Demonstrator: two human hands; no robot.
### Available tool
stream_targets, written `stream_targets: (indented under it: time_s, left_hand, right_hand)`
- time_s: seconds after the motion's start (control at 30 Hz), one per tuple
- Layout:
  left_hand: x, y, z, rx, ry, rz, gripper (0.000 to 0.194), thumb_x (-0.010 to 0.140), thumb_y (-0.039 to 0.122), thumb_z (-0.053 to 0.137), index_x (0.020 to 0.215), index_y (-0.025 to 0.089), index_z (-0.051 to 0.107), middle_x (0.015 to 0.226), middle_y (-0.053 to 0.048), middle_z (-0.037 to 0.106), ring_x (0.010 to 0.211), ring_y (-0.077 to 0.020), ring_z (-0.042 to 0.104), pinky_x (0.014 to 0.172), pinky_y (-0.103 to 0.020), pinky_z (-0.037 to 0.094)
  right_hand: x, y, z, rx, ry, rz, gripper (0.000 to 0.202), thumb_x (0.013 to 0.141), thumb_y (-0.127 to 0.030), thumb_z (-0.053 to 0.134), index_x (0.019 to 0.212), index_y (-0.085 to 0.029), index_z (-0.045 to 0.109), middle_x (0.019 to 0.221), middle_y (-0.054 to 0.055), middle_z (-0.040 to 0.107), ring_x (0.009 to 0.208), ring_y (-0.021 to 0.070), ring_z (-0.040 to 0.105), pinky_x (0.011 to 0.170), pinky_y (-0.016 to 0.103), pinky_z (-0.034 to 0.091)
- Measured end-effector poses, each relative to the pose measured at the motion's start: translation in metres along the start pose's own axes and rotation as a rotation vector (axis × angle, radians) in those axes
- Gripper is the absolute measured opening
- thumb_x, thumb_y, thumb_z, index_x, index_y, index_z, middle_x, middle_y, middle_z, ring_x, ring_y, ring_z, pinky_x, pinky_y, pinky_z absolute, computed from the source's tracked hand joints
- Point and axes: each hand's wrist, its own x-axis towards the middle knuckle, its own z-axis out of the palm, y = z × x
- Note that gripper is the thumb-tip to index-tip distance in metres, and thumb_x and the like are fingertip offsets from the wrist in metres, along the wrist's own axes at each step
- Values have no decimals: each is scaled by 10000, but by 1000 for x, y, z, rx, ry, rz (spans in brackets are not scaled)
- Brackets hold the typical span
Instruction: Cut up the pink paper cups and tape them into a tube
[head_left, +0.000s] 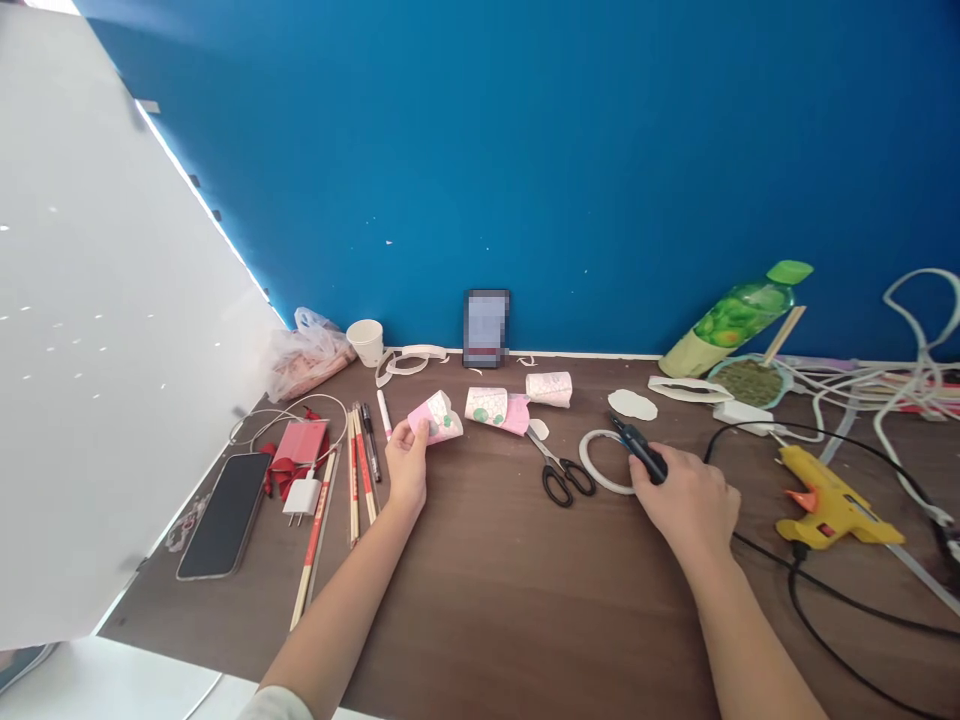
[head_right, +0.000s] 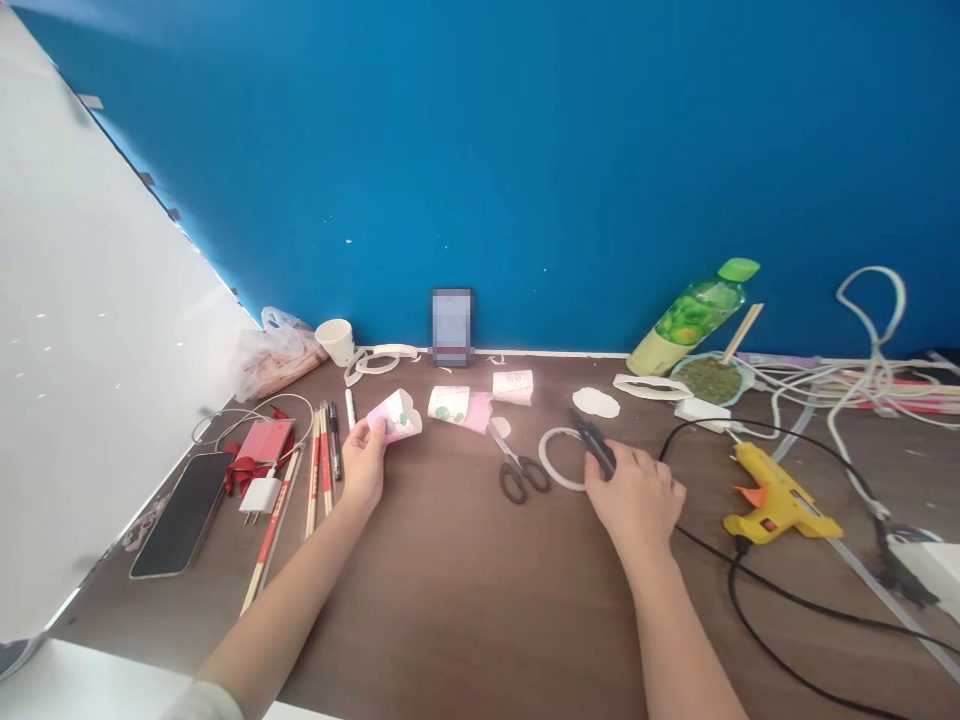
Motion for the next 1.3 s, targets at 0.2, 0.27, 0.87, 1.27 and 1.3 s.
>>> stream_targets:
  time_s: [0.2, 0.27, 0.87, 1.27, 1.3]
  left_hand:
    - [3, 0, -5, 96, -44, 54, 358, 710, 451, 663, 876, 137, 616, 886, -64, 677, 842, -166, 636, 776, -271, 486]
    - [4, 0, -6, 93, -48, 68, 354, 724, 455, 647, 878, 139, 610, 885, -60, 671, 835, -159, 633, 759, -261, 486]
    - [7, 4, -8, 623, -80, 297, 177, 790, 343, 576, 781, 167, 566, 767, -18, 562, 761, -155, 536, 755, -290, 431]
    - [7, 8, -12, 871, 12, 487, 313, 852, 357, 495, 609, 199, 378, 680, 3, 407, 657, -150, 433, 673, -293, 389]
    - [7, 9, -12, 884, 17, 491, 304, 850, 353, 497, 613, 198, 385, 700, -3, 417, 676, -154, 443, 688, -300, 396]
  right_hand:
    - [4, -55, -4, 417, 69, -361, 282, 847, -333, 465, 1040, -183, 607, 1037, 104, 645, 1002, 275, 575, 868, 425, 456]
    - [8, -84, -5, 459, -64, -525, 330, 854, -336, 464, 1135, -194, 563, 1123, 107, 613, 1075, 277, 548, 896, 431, 456]
    - [33, -130, 12, 513, -301, -606, 508, 808, -411, 528, 1261, -192, 455, 1263, 122, 546, 1183, 309, 487, 998, 509, 369]
    - [8, -105, -3, 730, -322, -468, 601, 783, -470, 575, 1319, -287, 373, 1323, 84, 488, 1219, 282, 466, 992, 484, 403]
    - [7, -104, -4, 731, -320, -465, 599, 786, -469, 574, 1320, -289, 370, 1325, 81, 485, 1223, 281, 462, 998, 485, 400]
